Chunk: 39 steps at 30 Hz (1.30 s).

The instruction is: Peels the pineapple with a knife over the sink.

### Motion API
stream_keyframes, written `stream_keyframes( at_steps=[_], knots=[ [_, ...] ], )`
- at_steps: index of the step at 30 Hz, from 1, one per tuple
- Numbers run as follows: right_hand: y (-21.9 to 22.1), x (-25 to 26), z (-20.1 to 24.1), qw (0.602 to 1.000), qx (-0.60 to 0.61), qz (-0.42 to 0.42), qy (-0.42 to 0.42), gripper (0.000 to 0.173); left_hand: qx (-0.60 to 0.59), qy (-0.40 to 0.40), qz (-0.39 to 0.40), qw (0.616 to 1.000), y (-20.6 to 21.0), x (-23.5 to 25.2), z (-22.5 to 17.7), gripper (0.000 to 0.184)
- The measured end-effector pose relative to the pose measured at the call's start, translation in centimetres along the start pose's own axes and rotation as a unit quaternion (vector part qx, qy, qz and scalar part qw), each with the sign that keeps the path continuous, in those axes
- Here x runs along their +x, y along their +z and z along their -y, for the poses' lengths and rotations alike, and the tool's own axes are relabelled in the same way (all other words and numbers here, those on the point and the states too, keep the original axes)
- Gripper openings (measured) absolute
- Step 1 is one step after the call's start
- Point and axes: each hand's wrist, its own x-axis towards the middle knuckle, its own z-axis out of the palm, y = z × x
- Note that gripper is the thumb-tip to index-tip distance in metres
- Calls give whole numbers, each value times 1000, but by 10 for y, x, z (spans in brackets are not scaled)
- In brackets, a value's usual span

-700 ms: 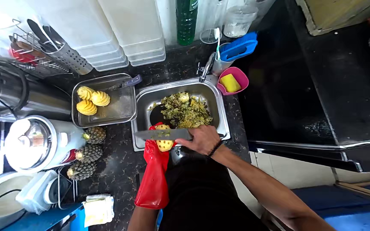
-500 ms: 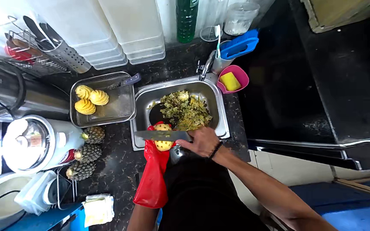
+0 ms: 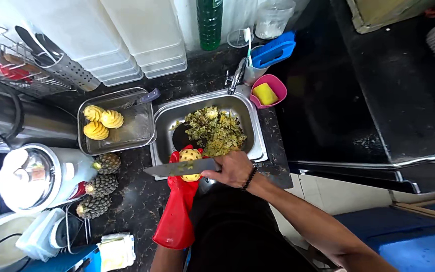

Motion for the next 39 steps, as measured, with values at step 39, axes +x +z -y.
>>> stream_keyframes(
  at_steps=[39],
  knots=[
    [-5, 0, 4, 996, -70, -38, 28, 87, 460, -21, -314, 830, 114, -22, -50, 37]
  ],
)
